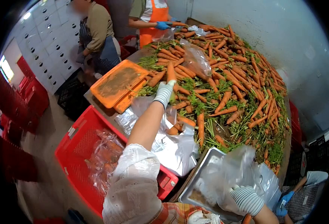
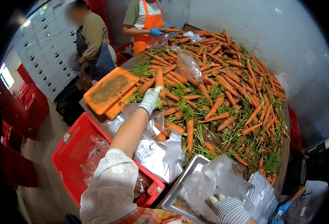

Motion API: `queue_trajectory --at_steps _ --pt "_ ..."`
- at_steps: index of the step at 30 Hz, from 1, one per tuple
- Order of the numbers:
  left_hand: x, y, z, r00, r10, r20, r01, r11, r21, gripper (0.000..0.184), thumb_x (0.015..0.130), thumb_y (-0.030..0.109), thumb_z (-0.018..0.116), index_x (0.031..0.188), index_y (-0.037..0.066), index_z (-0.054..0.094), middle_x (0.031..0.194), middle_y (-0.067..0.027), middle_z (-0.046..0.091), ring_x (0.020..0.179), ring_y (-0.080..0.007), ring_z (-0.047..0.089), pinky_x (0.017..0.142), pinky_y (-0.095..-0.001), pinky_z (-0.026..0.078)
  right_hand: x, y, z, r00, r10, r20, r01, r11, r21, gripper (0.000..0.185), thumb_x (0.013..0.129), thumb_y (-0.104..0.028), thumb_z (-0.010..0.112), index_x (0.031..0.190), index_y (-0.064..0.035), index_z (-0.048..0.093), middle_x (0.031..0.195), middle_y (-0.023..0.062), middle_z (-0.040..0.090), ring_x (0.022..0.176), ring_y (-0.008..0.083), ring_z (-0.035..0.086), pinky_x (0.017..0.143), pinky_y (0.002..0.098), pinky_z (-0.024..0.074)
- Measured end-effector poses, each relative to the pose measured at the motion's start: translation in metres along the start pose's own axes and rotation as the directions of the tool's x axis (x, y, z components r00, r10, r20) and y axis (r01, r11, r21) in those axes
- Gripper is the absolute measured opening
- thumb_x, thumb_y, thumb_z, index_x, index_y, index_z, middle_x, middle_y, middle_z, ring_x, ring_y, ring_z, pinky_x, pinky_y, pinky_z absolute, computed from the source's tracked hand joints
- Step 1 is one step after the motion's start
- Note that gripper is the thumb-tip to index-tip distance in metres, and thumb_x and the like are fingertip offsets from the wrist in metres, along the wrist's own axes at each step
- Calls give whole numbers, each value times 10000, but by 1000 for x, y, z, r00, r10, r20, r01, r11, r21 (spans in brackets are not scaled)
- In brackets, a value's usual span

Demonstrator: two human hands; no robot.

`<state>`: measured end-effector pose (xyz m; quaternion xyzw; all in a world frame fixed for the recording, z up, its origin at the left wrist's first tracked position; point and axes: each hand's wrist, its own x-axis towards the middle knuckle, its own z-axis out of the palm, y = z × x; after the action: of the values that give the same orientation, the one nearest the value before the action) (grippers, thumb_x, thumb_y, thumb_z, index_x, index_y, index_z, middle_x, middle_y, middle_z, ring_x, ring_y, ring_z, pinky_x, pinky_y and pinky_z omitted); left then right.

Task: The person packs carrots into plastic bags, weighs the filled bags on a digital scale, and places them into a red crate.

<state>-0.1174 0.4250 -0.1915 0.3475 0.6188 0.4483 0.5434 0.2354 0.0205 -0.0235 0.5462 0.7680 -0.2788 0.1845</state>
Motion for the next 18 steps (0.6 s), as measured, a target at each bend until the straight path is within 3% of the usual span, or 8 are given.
queue_trajectory --at_steps 1,2,4,8,11,12,16,18 --pt "-57 47 5 983 -129 -130 116 988 -102 650 771 386 603 1241 -26 422 954 -159 610 770 -279 593 756 -406 474 -1 -2 -1 1000 -4 7 4 1000 -18 354 749 -216 553 1029 -2 512 727 181 607 619 326 598 585 395 485" --pt "-88 64 5 970 -199 -141 170 966 -197 591 805 437 535 1182 -13 471 1088 -230 567 860 -315 615 659 -441 546 -3 -5 -5 1000 -7 13 7 999 -35 336 746 -215 555 1006 -4 524 726 177 607 619 323 598 585 392 485" --pt "-102 61 -17 970 -57 235 198 744 -638 533 823 449 491 1088 -14 512 910 -203 622 669 -297 640 505 -399 568 -7 -12 -13 999 1 34 2 996 -87 301 739 -211 561 962 -9 549 722 169 608 618 317 597 586 386 483" --pt "-161 60 -45 800 77 595 440 598 -670 533 858 447 423 1077 -31 509 842 -207 623 599 -294 637 493 -419 579 -22 -42 -43 991 50 126 -11 956 -292 239 726 -204 572 872 -17 599 715 152 608 617 305 596 588 373 481" --pt "-204 44 -50 812 145 565 387 590 -708 544 876 446 403 1103 -41 486 878 -211 616 643 -294 641 499 -426 581 -30 -57 -51 994 16 111 36 891 -452 205 716 -198 580 805 -23 637 709 140 609 617 296 594 590 364 480" --pt "-213 40 -51 792 133 597 432 569 -700 541 878 448 400 1112 -32 487 870 -212 616 643 -301 640 499 -431 579 -34 -45 -38 963 -196 -185 124 932 -341 207 695 -186 593 817 -23 628 671 143 591 596 301 582 580 368 472" --pt "-254 25 -54 797 125 591 445 540 -715 537 881 448 404 1151 -9 479 898 -231 613 652 -302 644 503 -426 577 -29 -43 -34 828 -289 -481 273 956 -104 198 678 -113 565 837 -6 615 646 157 566 591 320 567 578 381 464" --pt "-263 19 -57 764 131 631 461 573 -677 546 875 461 415 1160 0 477 909 -225 615 652 -308 645 495 -424 574 -28 -46 -36 839 -313 -444 295 949 -111 194 667 -31 529 839 -3 615 689 161 590 631 312 586 596 366 474"
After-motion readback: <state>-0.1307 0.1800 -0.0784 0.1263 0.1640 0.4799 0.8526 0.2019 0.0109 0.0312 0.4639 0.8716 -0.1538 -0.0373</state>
